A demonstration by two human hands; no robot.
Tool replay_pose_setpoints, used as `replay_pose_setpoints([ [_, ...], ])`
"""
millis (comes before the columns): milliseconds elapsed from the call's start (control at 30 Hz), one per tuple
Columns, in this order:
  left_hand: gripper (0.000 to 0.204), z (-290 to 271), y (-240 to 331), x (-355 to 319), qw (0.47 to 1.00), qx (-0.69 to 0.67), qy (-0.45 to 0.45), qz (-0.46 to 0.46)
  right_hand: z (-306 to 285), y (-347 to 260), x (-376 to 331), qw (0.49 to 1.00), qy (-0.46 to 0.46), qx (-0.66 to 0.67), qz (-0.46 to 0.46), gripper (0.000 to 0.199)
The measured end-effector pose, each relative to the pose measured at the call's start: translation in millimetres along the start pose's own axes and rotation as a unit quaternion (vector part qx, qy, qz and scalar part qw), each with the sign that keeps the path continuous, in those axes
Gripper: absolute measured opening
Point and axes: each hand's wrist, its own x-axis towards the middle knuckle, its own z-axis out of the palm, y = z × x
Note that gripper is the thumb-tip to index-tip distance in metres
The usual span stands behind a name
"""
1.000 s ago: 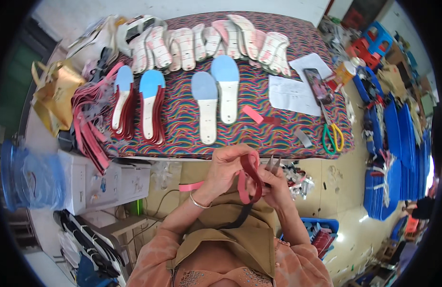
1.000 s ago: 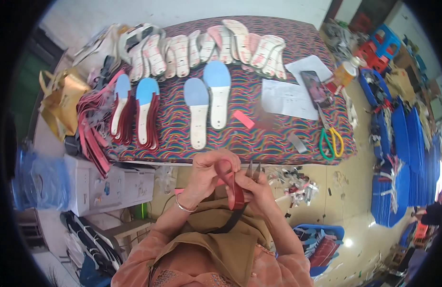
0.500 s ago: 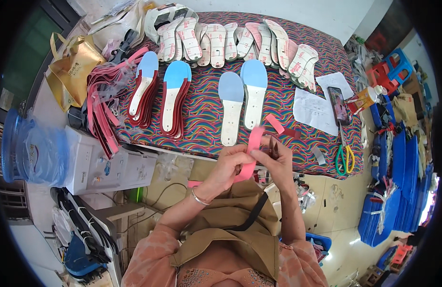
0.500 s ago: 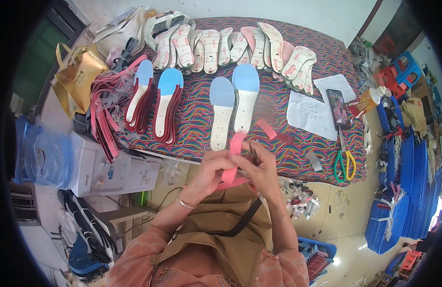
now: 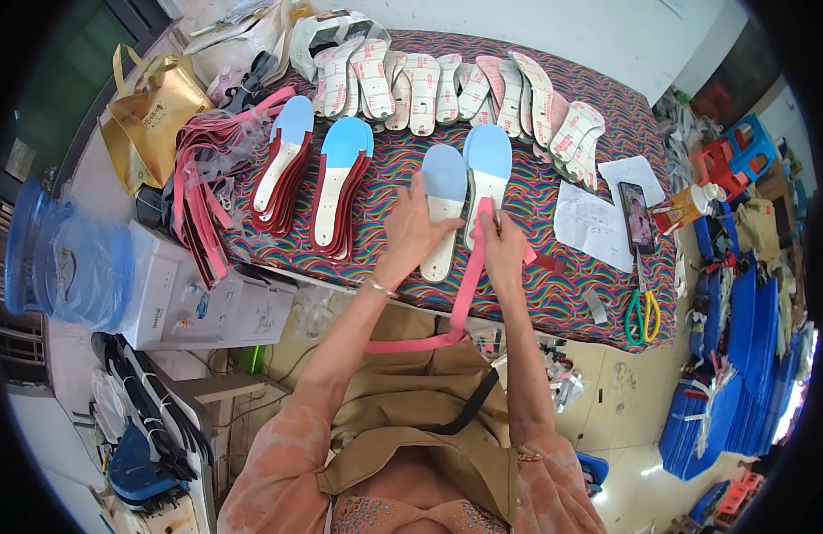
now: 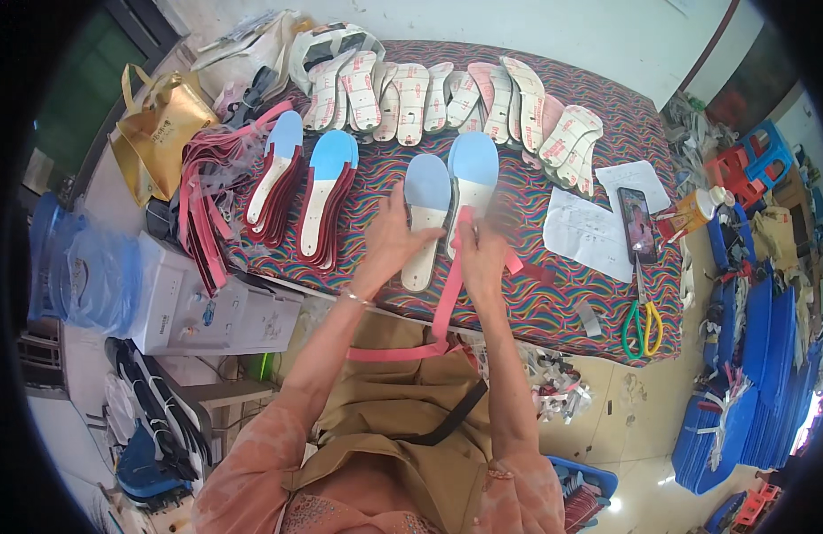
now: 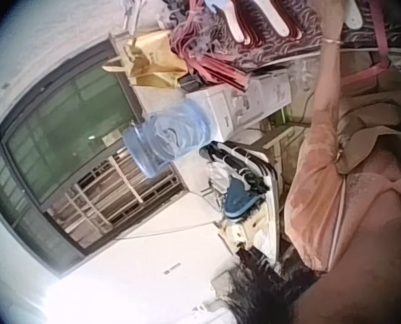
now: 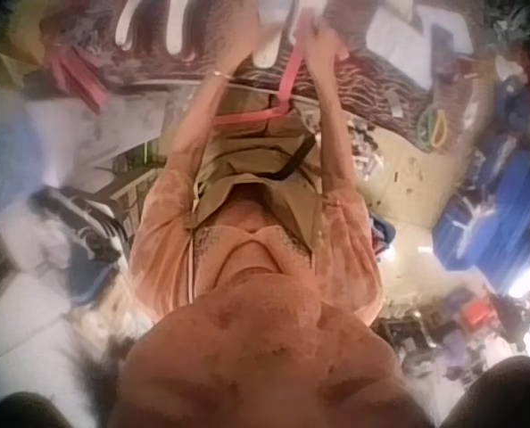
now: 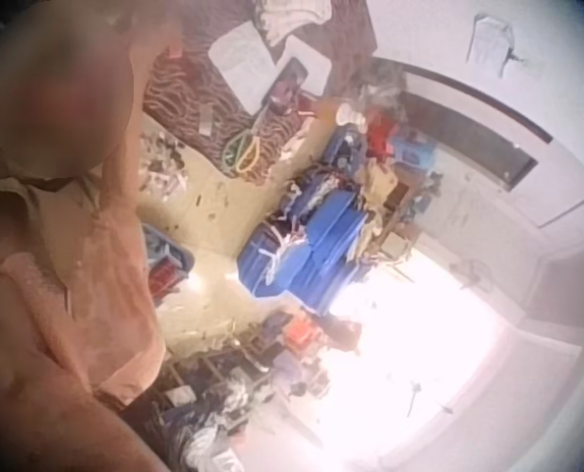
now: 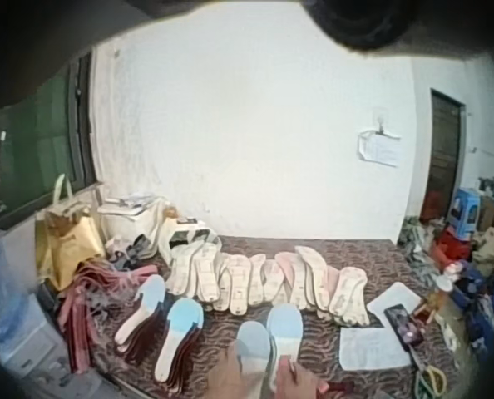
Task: The person assembles shoe insoles by applying adhesive strips around the edges of insole bases, wrapping the strips by hand, and cutting away excess material with snips.
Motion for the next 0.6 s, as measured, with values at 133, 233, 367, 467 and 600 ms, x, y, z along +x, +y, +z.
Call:
replay_pose_setpoints([
  [133, 0.085, 20.8, -22.2, 15.9, 0.994, -0.01, 0.084, 0.064, 5.8, -18.2, -2.0, 0.999, -0.008, -0.042, 0.021, 0.025],
  [233, 0.057, 27.8, -50.9, 24.1, 0.858, -0.51, 0.033, -0.041, 5.7, -15.5, -1.4, 0.998, -0.006, -0.065, -0.001, 0.026],
  [367, 0.034, -31.7, -19.2, -31.4, 0.743, -0.645, -0.132, -0.121, -21.2, 0.8, -18.5, 0.985, -0.051, 0.143, 0.08, 0.021],
  [467, 0.026, -48.8, -9.1, -74.3, 0.671, -0.698, -0.162, -0.191, -45.7, -63.2, -50.3, 0.959, -0.063, 0.256, 0.107, 0.012],
  [600, 0.02, -45.7, 15.3, -105.4, 0.659, -0.716, -0.16, -0.166, -63.2, -92.2, -79.3, 0.963, -0.063, 0.262, 0.027, 0.018],
])
